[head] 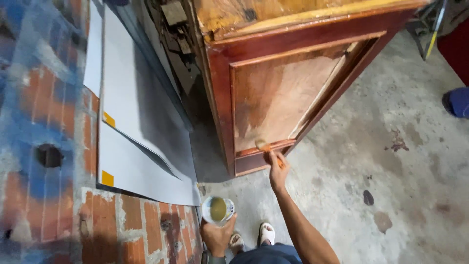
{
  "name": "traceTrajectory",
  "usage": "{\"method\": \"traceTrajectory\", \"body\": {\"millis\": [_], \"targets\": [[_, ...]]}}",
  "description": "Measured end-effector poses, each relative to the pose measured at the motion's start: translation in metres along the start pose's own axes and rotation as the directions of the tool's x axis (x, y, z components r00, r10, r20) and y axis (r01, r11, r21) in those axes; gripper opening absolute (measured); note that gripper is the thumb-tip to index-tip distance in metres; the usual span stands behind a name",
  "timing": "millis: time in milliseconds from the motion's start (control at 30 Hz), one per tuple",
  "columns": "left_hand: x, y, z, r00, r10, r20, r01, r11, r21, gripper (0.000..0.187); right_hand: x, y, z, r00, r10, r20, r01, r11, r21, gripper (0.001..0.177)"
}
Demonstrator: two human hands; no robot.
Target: Applying a finish or paint to the top and sides of a wooden cabinet using a brush
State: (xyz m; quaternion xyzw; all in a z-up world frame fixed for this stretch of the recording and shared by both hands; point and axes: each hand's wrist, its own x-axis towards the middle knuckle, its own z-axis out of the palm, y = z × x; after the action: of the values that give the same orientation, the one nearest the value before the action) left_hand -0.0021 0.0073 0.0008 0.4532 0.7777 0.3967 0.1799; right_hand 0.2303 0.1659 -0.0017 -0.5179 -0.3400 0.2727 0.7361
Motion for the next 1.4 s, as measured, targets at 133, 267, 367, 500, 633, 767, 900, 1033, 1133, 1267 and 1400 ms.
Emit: {"method": "traceTrajectory", "body": {"millis": [133, 267, 367, 500, 633, 767, 900, 1033, 1133, 1267, 1400], "targets": [[0.019, 0.022, 0.002, 0.975, 0.221, -0.025, -0.222, 0.969, -0.104, 0.081, -0.007, -0.034, -0.009, 0.973, 0.222, 0.066, -0.228, 0.969, 0.092, 0.015], [0.045, 0.032, 0.014, 0.877, 0.467, -0.112, -0.475, 0.878, -0.062, 0.065, -0.015, -0.161, 0.005, 0.979, 0.014, 0.204, -0.069, 0.961, 0.266, 0.017], [0.059, 0.071, -0.002, 0.900, 0.416, -0.130, -0.436, 0.865, -0.249, 0.064, -0.024, -0.203, 0.000, 0.968, -0.068, 0.242, 0.030, 0.987, 0.159, 0.016], [0.065, 0.071, 0.008, 0.898, 0.420, -0.129, -0.439, 0.872, -0.217, 0.058, -0.044, -0.272, 0.035, 0.890, -0.054, 0.454, 0.107, 0.990, -0.092, 0.010], [0.067, 0.075, 0.004, 0.859, 0.495, -0.129, -0.511, 0.830, -0.222, 0.055, -0.057, -0.269, 0.058, 0.791, 0.007, 0.611, 0.285, 0.881, -0.378, 0.004], [0.068, 0.081, -0.003, 0.854, 0.500, -0.146, -0.520, 0.837, -0.174, 0.059, -0.067, -0.233, 0.063, 0.746, 0.084, 0.661, 0.476, 0.625, -0.618, 0.007], [0.069, 0.078, -0.004, 0.854, 0.493, -0.169, -0.518, 0.839, -0.169, 0.061, -0.072, -0.237, 0.065, 0.745, 0.083, 0.662, 0.481, 0.620, -0.619, 0.010], [0.070, 0.079, -0.008, 0.856, 0.493, -0.153, -0.515, 0.835, -0.192, 0.052, -0.072, -0.262, 0.066, 0.820, 0.059, 0.570, 0.278, 0.828, -0.487, 0.009], [0.071, 0.067, 0.000, 0.872, 0.471, -0.129, -0.488, 0.852, -0.189, 0.052, -0.065, -0.259, 0.059, 0.851, 0.135, 0.508, 0.121, 0.890, -0.439, 0.013], [0.067, 0.084, -0.014, 0.890, 0.449, -0.078, -0.456, 0.868, -0.195, 0.052, -0.059, -0.237, 0.043, 0.862, 0.338, 0.377, -0.286, 0.940, -0.188, 0.018], [0.061, 0.089, -0.017, 0.901, 0.430, -0.058, -0.432, 0.877, -0.209, 0.063, -0.042, -0.219, 0.022, 0.854, 0.425, 0.301, -0.424, 0.903, -0.072, 0.022]]}}
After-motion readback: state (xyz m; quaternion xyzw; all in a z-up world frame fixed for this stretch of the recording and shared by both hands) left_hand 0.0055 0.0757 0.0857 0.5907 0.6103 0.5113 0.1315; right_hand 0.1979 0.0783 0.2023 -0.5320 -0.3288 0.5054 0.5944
